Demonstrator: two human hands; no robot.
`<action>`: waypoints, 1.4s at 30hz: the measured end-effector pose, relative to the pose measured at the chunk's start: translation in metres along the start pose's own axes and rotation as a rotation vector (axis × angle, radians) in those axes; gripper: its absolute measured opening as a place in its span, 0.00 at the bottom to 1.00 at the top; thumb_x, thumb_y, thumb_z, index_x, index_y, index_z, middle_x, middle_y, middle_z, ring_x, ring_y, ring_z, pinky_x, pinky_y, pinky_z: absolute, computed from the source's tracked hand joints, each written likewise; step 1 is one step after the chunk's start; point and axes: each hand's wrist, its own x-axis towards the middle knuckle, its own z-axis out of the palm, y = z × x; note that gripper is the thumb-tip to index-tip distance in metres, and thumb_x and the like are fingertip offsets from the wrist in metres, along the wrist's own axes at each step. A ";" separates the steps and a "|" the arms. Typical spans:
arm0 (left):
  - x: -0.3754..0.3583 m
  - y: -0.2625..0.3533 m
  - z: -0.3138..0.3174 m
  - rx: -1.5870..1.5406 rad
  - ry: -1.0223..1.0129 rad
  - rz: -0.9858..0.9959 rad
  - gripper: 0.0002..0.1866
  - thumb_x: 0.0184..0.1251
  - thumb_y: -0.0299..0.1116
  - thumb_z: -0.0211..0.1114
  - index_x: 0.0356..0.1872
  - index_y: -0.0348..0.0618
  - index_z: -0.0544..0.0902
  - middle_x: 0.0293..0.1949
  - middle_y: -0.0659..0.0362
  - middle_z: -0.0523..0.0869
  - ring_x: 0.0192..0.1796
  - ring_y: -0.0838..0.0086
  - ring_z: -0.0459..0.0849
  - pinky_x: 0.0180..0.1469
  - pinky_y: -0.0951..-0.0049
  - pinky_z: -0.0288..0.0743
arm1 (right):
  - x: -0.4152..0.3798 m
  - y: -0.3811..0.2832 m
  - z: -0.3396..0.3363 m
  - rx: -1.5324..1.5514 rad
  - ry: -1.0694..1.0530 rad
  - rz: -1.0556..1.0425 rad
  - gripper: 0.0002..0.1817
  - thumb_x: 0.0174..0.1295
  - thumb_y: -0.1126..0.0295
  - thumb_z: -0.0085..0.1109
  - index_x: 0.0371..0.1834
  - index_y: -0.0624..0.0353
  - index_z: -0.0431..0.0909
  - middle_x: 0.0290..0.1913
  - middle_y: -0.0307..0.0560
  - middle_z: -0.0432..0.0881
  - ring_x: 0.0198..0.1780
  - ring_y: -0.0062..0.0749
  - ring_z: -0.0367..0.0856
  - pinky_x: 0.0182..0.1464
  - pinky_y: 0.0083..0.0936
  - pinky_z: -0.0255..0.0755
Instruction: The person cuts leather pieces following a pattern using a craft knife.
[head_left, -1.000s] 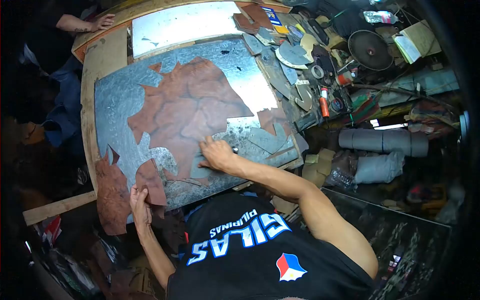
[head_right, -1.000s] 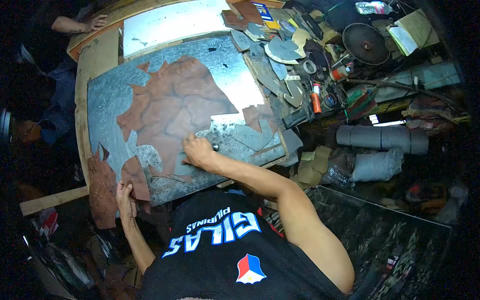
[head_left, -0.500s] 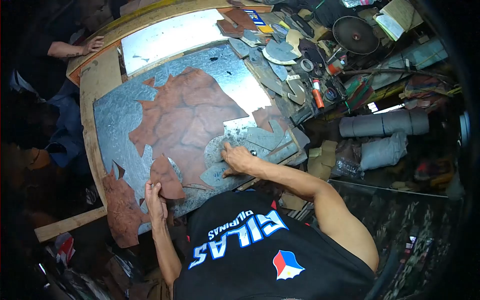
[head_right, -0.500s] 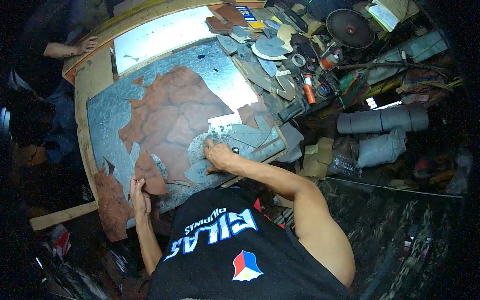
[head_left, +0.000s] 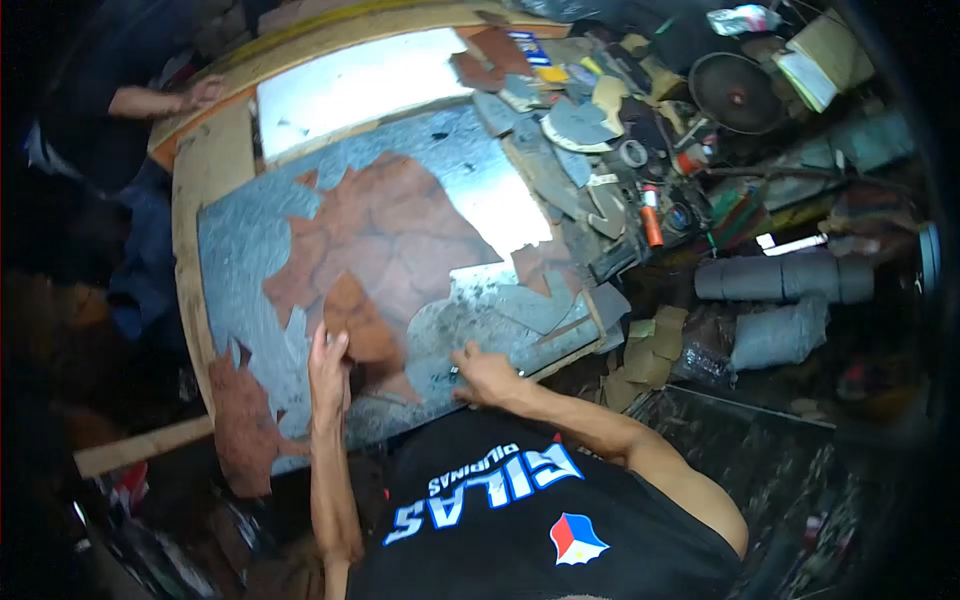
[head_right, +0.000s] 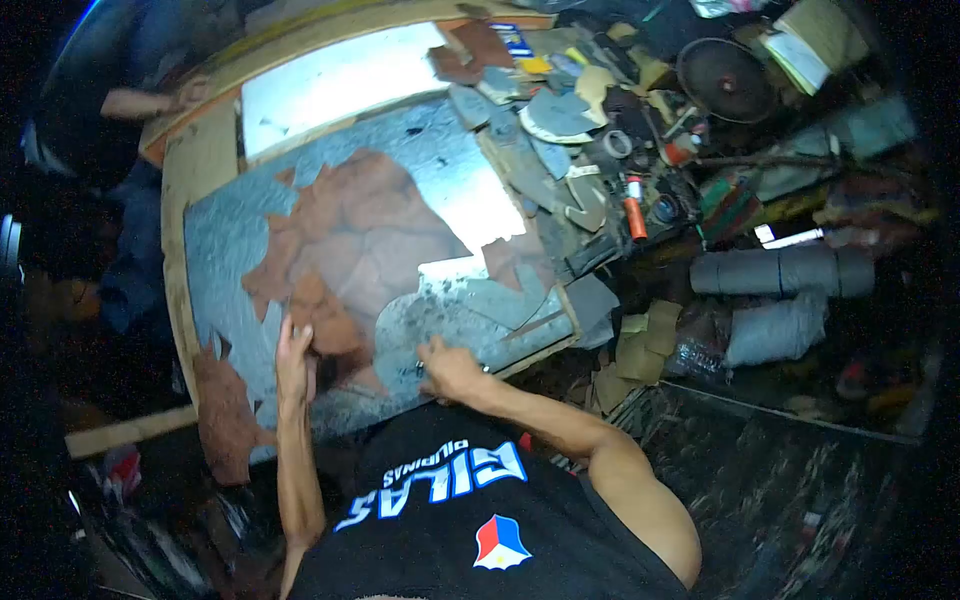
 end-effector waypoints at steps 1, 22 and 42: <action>0.008 0.000 0.004 0.006 0.017 0.027 0.28 0.73 0.28 0.58 0.71 0.35 0.62 0.62 0.53 0.77 0.62 0.67 0.78 0.63 0.67 0.73 | 0.002 0.016 0.010 0.075 0.138 -0.043 0.30 0.53 0.57 0.71 0.56 0.60 0.74 0.49 0.62 0.78 0.44 0.59 0.83 0.44 0.48 0.78; 0.015 0.000 0.007 -0.117 -0.120 -0.032 0.27 0.75 0.29 0.58 0.71 0.38 0.60 0.56 0.52 0.83 0.56 0.72 0.83 0.56 0.69 0.80 | 0.042 0.008 -0.072 2.345 -0.472 -0.708 0.25 0.65 0.50 0.58 0.52 0.61 0.74 0.29 0.40 0.73 0.25 0.25 0.64 0.26 0.24 0.68; 0.014 -0.010 0.002 0.021 -0.026 0.001 0.29 0.72 0.27 0.60 0.71 0.35 0.60 0.53 0.57 0.83 0.52 0.75 0.83 0.51 0.75 0.78 | 0.015 0.001 -0.062 1.907 -0.245 -0.200 0.26 0.64 0.49 0.61 0.55 0.58 0.73 0.32 0.44 0.81 0.27 0.24 0.80 0.20 0.22 0.73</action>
